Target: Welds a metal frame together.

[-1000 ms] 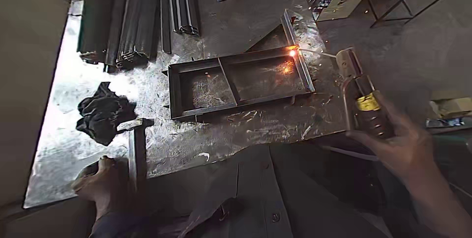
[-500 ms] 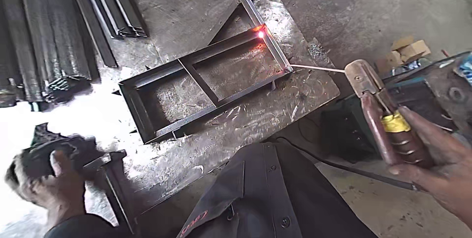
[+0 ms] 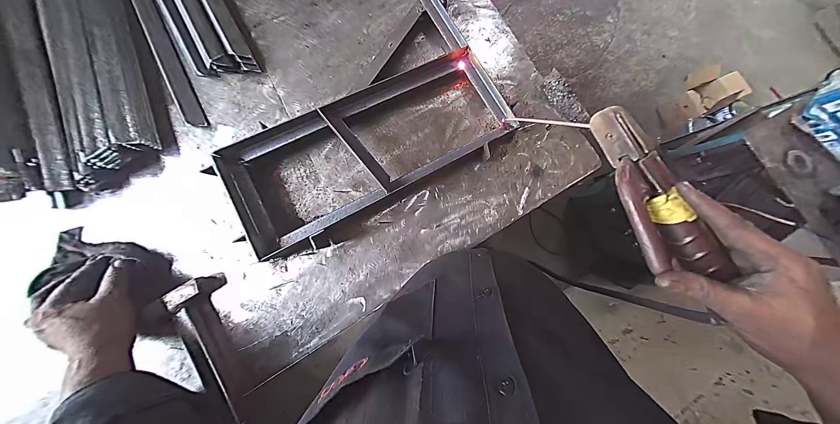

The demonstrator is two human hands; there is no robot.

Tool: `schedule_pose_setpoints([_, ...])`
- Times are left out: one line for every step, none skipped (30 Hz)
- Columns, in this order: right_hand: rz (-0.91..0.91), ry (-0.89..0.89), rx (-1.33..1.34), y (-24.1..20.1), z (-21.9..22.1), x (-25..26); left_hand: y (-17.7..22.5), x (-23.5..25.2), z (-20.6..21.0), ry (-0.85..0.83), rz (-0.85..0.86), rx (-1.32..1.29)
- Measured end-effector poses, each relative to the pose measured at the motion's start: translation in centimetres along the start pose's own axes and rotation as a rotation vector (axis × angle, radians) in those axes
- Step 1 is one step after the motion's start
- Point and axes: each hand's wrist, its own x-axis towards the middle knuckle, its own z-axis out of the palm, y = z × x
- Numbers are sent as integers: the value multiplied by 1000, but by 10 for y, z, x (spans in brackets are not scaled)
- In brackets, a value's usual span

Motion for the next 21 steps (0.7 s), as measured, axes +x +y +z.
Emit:
schedule_pose_setpoints([-1, -3, 5, 0, 0, 0, 2, -1, -1, -10, 0, -29])
schedule_pose_setpoints([-1, -5, 9, 0, 0, -1, 2, -1, -3, -22, -5, -75])
schedule_pose_setpoints([-3, -9, 12, 1, 0, -2, 0, 0, -4, -37, -11, -123])
schedule_pose_setpoints([-5, -11, 12, 1, 0, -1, -7, 3, -4, -49, -7, -149])
schedule_pose_setpoints([-10, -12, 4, 0, 0, -1, -14, 7, -4, -56, -7, -177])
schedule_pose_setpoints([-13, -11, -8, 0, 1, -1, -18, 9, -5, -61, -16, -199])
schedule_pose_setpoints([-13, -6, -21, 0, 1, -1, -14, 8, -7, -69, -29, -226])
schedule_pose_setpoints([-15, -5, -37, 0, 2, -1, -5, 5, -11, -84, -52, -238])
schedule_pose_setpoints([-20, -8, -43, 1, 2, 0, 3, 2, -14, -102, -64, -236])
schedule_pose_setpoints([-28, -11, -37, 2, 2, 0, 6, 1, -15, -118, -55, -239])
schedule_pose_setpoints([-36, -12, -30, 3, 2, 1, 3, 2, -14, -118, -46, -233])
schedule_pose_setpoints([-38, -16, -25, 3, 2, 1, -7, 7, -11, -110, -34, -212])
schedule_pose_setpoints([-40, -16, -22, 3, 2, 0, -11, 8, -10, -108, -15, -202])
schedule_pose_setpoints([-39, -17, -23, 3, 2, 0, -8, 6, -11, -115, -1, -206])
schedule_pose_setpoints([-36, -14, -30, 3, 3, -1, -6, 5, -11, -117, 18, -225])
schedule_pose_setpoints([-35, -10, -38, 3, 3, -1, -11, 7, -9, -106, 21, -238])
schedule_pose_setpoints([-34, -12, -40, 3, 3, -2, -14, 9, -8, -108, 4, -241])
schedule_pose_setpoints([-36, -13, -38, 3, 3, -1, -23, 13, -6, -111, 3, -230])
schedule_pose_setpoints([-37, -15, -39, 3, 2, -1, -33, 18, -4, -113, 23, -223])
schedule_pose_setpoints([-34, -13, -44, 3, 2, -1, -43, 21, -1, -107, 51, -219])
schedule_pose_setpoints([-28, -13, -50, 2, 2, -2, -49, 23, 0, -111, 78, -230])
